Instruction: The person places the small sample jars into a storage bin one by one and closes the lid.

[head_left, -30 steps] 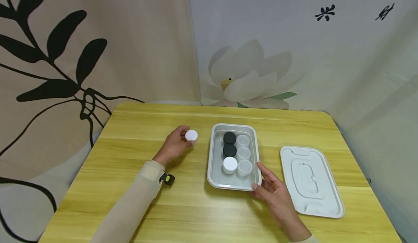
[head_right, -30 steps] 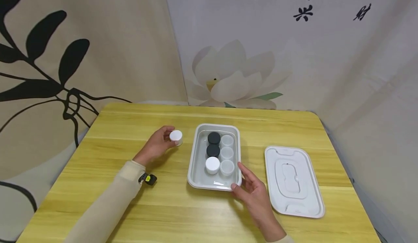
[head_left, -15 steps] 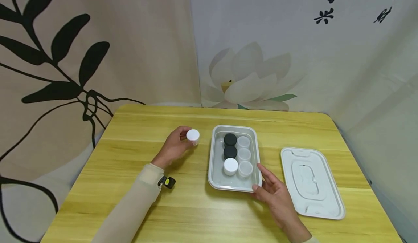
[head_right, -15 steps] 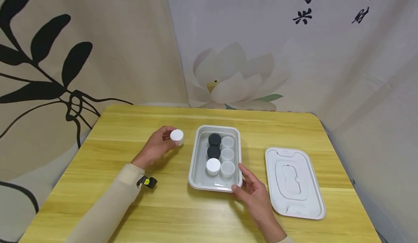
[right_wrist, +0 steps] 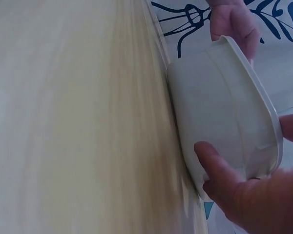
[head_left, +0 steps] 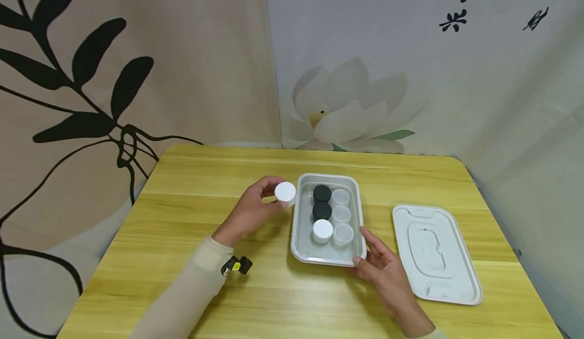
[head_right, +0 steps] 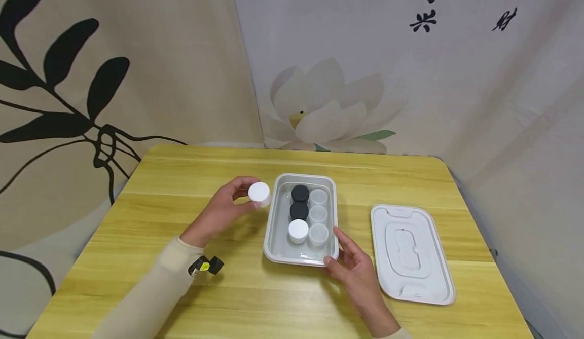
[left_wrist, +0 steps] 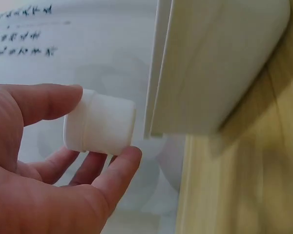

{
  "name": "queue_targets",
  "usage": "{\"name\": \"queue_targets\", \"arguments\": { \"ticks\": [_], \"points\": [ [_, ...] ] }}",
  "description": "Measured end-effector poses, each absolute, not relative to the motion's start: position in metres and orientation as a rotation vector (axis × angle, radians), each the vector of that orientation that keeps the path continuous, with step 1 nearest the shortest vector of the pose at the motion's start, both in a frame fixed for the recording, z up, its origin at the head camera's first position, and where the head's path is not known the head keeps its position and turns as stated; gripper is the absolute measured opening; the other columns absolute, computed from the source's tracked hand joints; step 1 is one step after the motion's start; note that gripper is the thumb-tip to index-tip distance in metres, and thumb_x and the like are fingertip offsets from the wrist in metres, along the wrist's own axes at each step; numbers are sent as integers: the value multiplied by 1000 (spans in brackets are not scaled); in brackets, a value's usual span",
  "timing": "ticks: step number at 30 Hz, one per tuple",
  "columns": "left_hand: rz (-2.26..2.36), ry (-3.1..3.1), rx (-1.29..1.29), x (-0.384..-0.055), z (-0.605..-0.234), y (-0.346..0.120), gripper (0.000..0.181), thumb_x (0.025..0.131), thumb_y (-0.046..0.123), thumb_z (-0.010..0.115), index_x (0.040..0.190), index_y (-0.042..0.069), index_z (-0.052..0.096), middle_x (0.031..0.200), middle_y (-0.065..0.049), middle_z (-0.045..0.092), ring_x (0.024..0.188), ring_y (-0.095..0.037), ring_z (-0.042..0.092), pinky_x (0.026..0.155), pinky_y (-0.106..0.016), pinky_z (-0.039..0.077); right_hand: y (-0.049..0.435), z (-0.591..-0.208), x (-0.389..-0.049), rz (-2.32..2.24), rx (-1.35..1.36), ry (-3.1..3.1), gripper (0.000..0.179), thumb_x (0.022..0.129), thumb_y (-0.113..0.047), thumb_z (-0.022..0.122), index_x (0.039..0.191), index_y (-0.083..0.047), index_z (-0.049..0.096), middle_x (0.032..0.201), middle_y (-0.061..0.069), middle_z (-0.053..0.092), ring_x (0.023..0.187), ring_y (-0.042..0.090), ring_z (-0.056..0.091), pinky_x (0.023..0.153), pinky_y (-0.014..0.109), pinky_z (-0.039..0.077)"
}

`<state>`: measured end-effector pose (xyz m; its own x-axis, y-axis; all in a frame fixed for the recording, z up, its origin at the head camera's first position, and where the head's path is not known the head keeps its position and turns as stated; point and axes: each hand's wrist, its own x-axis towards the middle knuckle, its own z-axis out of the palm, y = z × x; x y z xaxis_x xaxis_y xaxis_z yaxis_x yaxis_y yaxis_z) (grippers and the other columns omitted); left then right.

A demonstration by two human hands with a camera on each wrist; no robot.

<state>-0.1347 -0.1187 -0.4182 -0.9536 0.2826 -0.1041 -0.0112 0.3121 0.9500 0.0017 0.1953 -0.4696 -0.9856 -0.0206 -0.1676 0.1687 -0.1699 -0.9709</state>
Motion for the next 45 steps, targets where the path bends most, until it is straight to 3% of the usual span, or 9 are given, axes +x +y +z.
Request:
{"name": "queue_targets", "arguments": {
  "ticks": [14,25,33,40,45],
  "points": [
    [1589,2162,526,-116,-408,-87,52,90,13,81,138,15,63,133,-5,66,127,-26,59,114,-48,51,198,-473,0,-2301,166,1945,75,96,4,71,163,-4,38,156,-10,55,125,19,67,89,42,64],
    [1433,2078,729,-112,-408,-63,45,90,3,81,131,12,65,130,-3,66,120,-20,62,114,-51,51,200,-472,-2,-2274,173,1939,76,97,1,71,164,-6,36,163,-2,48,131,21,63,91,43,64],
    [1239,2132,829,-110,-406,-55,42,88,2,81,126,11,67,118,2,70,111,-15,64,107,-42,57,199,-472,-3,-2260,187,1949,75,97,1,71,164,-7,37,169,8,39,131,17,63,91,43,63],
    [1112,2182,844,-112,-406,-47,42,85,2,84,123,10,69,116,-1,73,109,-18,67,101,-43,59,199,-472,-1,-2278,174,1944,75,96,2,70,163,-5,38,162,-3,49,129,18,64,90,42,64],
    [1029,2205,839,-113,-408,-42,38,82,4,87,115,15,71,113,-1,76,105,-18,70,91,-29,59,199,-473,-1,-2293,154,1935,75,96,3,70,163,-3,36,160,-7,51,128,17,64,90,42,64]
  ]
}}
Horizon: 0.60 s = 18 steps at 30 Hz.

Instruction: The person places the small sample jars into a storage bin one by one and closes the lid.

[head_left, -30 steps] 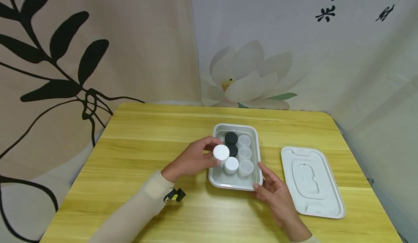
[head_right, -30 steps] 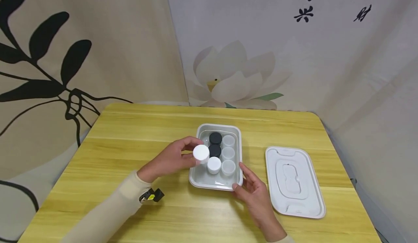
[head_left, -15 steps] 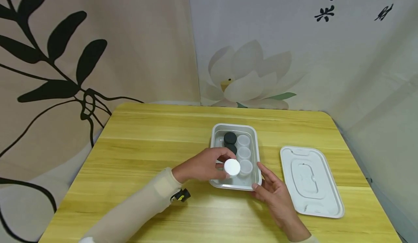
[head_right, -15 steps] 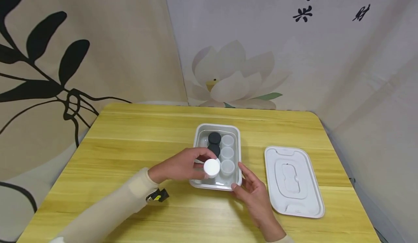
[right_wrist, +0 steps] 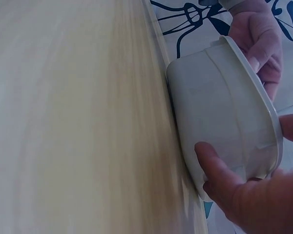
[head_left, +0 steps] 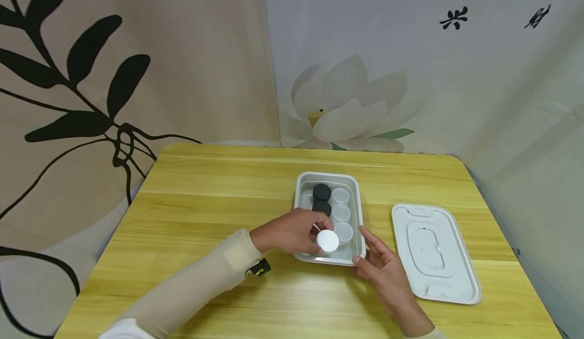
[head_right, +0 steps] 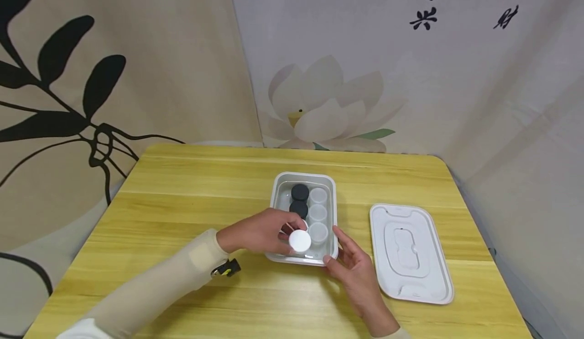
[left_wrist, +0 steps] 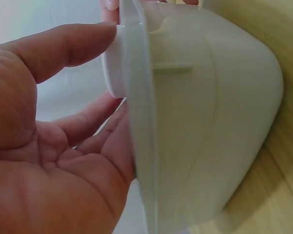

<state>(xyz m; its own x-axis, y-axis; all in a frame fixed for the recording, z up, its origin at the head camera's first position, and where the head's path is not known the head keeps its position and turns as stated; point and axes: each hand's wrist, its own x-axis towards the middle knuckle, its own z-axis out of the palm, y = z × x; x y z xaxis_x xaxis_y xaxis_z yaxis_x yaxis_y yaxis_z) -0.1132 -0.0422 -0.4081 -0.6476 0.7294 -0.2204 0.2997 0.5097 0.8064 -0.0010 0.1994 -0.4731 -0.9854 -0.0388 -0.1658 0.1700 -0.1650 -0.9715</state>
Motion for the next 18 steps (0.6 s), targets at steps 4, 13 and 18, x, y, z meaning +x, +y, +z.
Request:
{"name": "queue_targets", "arguments": {
  "ticks": [4,13,18],
  "points": [
    [1003,2206,828,-114,-409,-41,36,82,4,88,111,17,73,111,0,75,101,-15,69,87,-22,56,199,-474,-1,-2294,160,1928,75,96,3,70,163,-4,37,159,-8,52,126,16,65,90,42,64],
    [820,2261,923,-117,-404,-37,38,82,3,89,116,13,76,106,2,75,97,-16,68,83,-21,53,198,-472,0,-2317,139,1928,74,96,4,69,163,-3,37,157,-10,55,128,18,65,88,41,65],
    [735,2277,971,-117,-401,-36,38,84,3,88,119,14,77,107,1,74,94,-14,66,81,-20,52,199,-473,-1,-2306,135,1936,74,97,3,69,163,-4,37,158,-8,54,130,18,63,89,39,64]
  ]
}}
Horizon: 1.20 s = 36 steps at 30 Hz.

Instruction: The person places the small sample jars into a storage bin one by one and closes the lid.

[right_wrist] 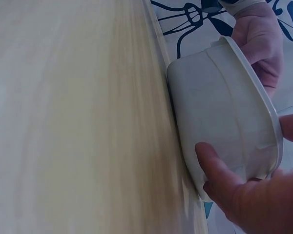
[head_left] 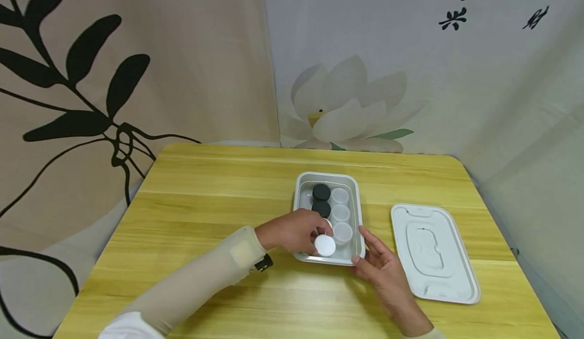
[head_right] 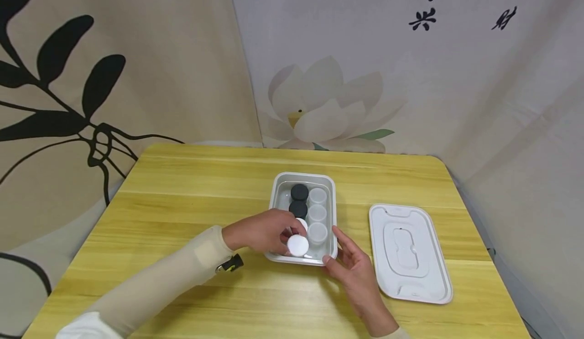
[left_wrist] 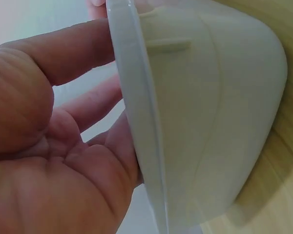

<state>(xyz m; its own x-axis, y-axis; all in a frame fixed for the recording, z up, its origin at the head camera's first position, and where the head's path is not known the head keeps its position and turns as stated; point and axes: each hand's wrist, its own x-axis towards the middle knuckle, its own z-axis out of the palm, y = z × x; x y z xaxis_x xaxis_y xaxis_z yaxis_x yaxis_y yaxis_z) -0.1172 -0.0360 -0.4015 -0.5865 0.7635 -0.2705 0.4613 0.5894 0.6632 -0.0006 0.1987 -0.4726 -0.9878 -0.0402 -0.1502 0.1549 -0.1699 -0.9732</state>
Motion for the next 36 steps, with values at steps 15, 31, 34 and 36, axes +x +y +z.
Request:
{"name": "queue_targets", "arguments": {
  "ticks": [15,31,34,36],
  "points": [
    [539,2386,1075,-116,-407,-25,38,80,-5,85,113,14,81,87,0,75,73,-7,53,67,-18,46,198,-472,1,-2335,122,1924,73,97,6,68,163,-2,37,154,-11,57,128,17,65,87,37,65],
    [460,2469,1057,-107,-405,-25,46,85,10,88,129,21,78,80,4,72,70,-8,54,65,-18,47,198,-474,1,-2345,94,1927,73,96,8,67,161,1,37,154,-9,58,126,19,66,86,39,65],
    [451,2502,1045,-106,-399,-26,47,88,18,88,133,22,76,89,3,71,80,-8,58,71,-22,50,198,-473,0,-2324,112,1944,72,96,7,68,161,0,38,156,-6,56,127,19,65,87,38,65],
    [498,2529,1046,-105,-394,-27,44,91,22,86,133,20,75,98,2,73,87,-9,61,77,-23,51,199,-470,-1,-2300,139,1971,72,95,6,69,161,-1,39,156,-3,55,129,18,64,88,36,64]
  ]
}}
